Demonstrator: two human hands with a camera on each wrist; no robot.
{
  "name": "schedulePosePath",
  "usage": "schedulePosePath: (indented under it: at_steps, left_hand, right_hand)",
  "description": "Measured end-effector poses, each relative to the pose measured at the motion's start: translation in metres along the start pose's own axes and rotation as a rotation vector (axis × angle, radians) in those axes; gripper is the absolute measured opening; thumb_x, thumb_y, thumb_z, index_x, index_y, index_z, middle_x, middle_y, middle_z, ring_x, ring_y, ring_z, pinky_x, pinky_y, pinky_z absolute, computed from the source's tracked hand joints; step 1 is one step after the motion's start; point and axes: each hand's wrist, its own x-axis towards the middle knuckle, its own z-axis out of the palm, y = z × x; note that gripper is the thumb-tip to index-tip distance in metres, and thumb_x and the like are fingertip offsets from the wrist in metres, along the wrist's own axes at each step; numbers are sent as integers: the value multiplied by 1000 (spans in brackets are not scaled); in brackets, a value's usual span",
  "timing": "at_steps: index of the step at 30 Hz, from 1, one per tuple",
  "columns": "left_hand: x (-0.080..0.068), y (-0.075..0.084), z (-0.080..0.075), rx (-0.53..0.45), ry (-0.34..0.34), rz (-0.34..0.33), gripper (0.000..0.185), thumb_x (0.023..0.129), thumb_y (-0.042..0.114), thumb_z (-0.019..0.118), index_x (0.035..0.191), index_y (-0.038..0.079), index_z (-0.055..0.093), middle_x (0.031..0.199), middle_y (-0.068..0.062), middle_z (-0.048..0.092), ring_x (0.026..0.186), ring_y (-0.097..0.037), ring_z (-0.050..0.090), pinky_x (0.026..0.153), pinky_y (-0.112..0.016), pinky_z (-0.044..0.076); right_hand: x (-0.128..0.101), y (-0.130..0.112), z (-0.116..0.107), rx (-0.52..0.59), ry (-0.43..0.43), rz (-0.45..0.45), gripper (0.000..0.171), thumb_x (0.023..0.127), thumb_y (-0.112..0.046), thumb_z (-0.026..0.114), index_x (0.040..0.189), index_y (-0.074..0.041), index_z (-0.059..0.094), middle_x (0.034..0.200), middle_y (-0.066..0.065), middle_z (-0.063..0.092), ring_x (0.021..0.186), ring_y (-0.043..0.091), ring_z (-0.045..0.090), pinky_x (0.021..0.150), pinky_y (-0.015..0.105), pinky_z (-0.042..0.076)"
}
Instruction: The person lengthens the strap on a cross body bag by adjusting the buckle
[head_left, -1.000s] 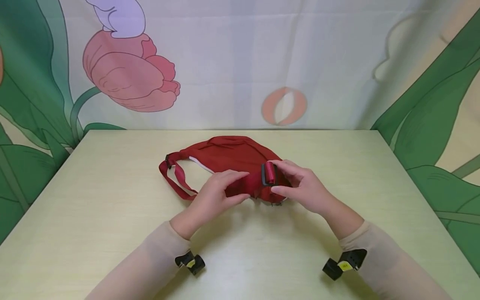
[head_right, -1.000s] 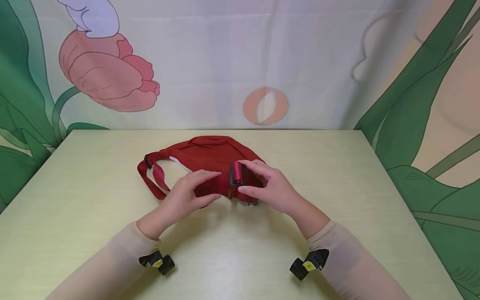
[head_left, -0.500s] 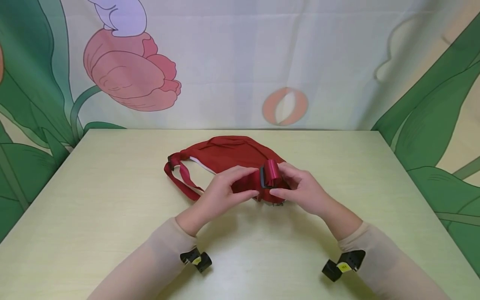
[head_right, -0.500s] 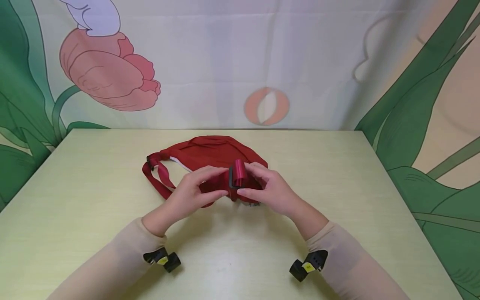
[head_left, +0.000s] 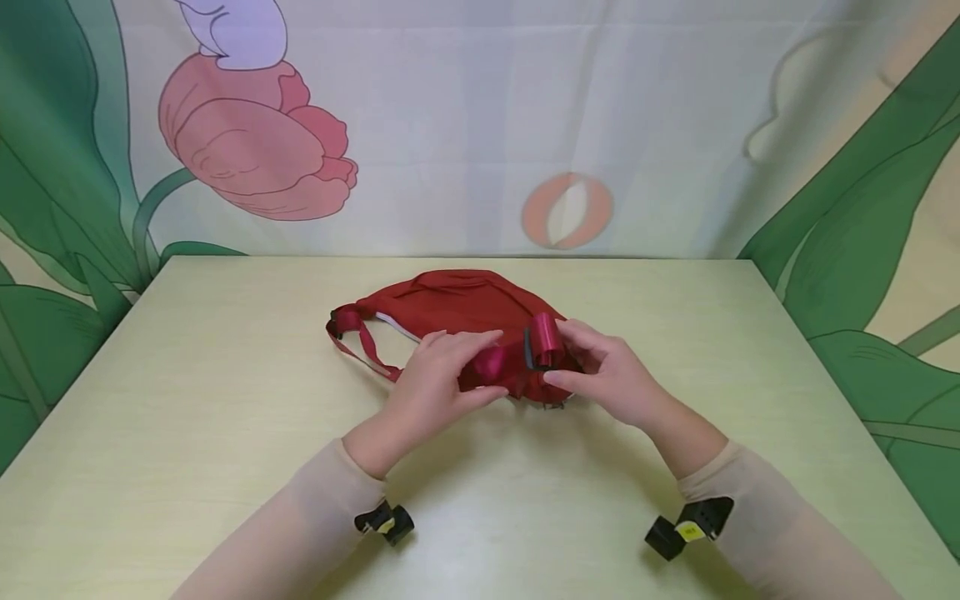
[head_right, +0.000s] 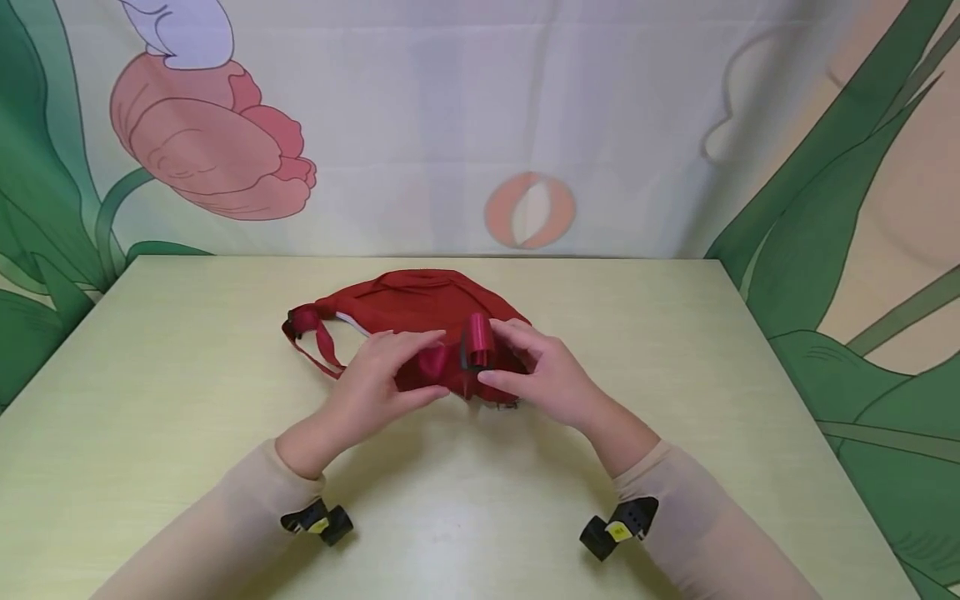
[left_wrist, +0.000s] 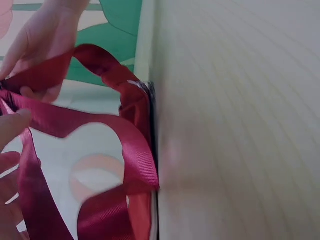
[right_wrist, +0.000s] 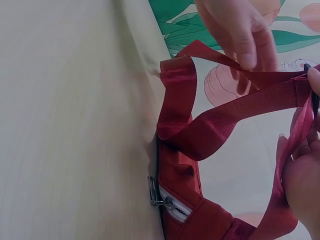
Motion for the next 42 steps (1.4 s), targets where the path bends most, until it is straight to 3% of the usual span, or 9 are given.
schedulePosePath:
  at_steps: [6,9,14,18,21,26,31,36,42]
  left_hand:
    - [-4,-5,0,22,8,-7,50,75,27,79,119,8,63,108,-4,66,101,-18,59,96,-40,37]
    - [-3,-4,1,0,19,7,53,75,27,80,121,8,62,109,-4,65,102,-19,59,97,-43,36]
    - [0,0,5,53,25,34,52,74,29,80,119,8,63,108,-5,65,101,-19,59,99,-46,35]
    - [1,2,6,54,20,18,47,74,25,80,115,9,65,103,-3,65,98,-18,59,99,-46,34]
    - [2,1,7,-2,14,8,44,74,22,80,113,9,65,103,-2,65,97,-17,58,99,-46,34]
    - [4,0,8,-186,15,17,38,76,16,78,111,7,65,102,-1,64,94,-12,57,97,-40,35]
    - [7,3,5,-328,39,-22,37,78,14,76,113,8,64,105,-1,63,98,-12,54,87,-31,44]
    - [10,9,2,-398,60,-50,38,78,12,77,113,9,64,105,0,63,98,-11,52,79,-28,49]
    - [11,14,1,-461,83,-70,41,77,11,77,114,7,60,105,-1,64,98,-11,55,82,-29,48]
  right_hand:
    - [0,-2,-2,26,11,-6,55,84,-2,67,135,-2,47,119,10,54,103,25,55,86,27,48]
    - [0,-2,-2,35,2,-6,56,84,-3,67,136,-1,46,120,11,53,105,24,55,88,27,48]
    - [0,-5,-1,42,3,-6,56,84,-3,67,135,-1,46,122,11,53,105,24,55,89,27,47]
    - [0,-5,-1,49,-2,-9,55,84,-3,67,135,-1,47,121,11,53,104,24,55,88,28,48]
    - [-1,-4,-1,49,2,-9,54,84,-3,67,135,-2,47,120,11,53,102,24,56,87,27,48]
    - [0,-4,-1,54,8,-4,52,84,-3,67,133,-1,48,120,11,54,101,24,57,86,26,48]
    - [0,-3,0,38,9,0,48,85,-5,67,129,-2,51,116,11,56,98,25,57,85,27,49]
    - [1,-1,1,33,-3,-3,50,85,-6,67,131,-2,50,118,12,56,99,25,57,85,29,49]
    - [2,-2,3,42,-20,-2,54,85,-7,68,135,-4,48,123,12,55,101,25,57,84,31,50]
